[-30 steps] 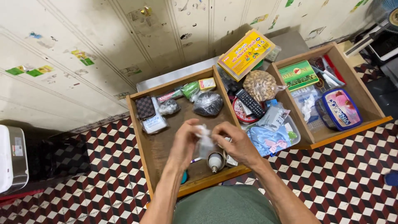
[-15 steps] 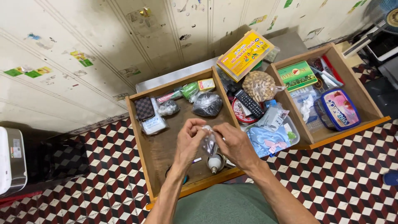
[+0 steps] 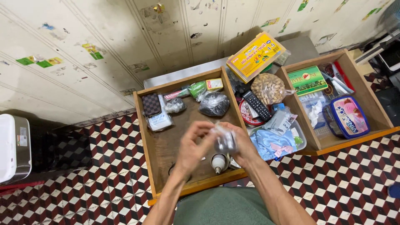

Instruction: Searching through and organizing various items inside a wooden drawer

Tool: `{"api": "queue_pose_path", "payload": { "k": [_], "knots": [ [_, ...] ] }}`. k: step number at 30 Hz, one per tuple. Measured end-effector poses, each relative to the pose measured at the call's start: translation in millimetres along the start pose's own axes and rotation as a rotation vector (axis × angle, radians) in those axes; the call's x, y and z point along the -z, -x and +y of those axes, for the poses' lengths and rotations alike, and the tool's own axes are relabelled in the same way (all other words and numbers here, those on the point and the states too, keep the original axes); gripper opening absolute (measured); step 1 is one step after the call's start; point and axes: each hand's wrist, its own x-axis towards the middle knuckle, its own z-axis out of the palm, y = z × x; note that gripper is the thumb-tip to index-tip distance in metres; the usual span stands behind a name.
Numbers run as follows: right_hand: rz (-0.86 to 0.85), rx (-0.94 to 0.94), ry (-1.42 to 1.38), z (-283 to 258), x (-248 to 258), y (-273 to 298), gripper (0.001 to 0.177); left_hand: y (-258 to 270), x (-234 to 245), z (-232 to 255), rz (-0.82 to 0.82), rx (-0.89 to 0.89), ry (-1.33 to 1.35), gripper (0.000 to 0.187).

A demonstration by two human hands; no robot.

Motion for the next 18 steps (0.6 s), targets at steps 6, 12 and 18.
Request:
{"api": "queue_pose_path", "payload": {
  "k": [6,12,18],
  "knots": [
    [0.092,0.449,0.514,-17.9,-19.3,39.1,0.032,0.2,1.1,5.3,0.185,0.249,0.230,0.034],
    [0.009,0.759,0.953,-17.0,-14.7,32.7,0.020,0.2,-2.4,-2.7,0.161,0.211,0.140,0.029],
    [-0.162,0.835,1.079,-23.2,-16.9,29.0,0.020,0.3,9.0,-3.4,0.121,0.252,0.192,0.025]
  ]
}}
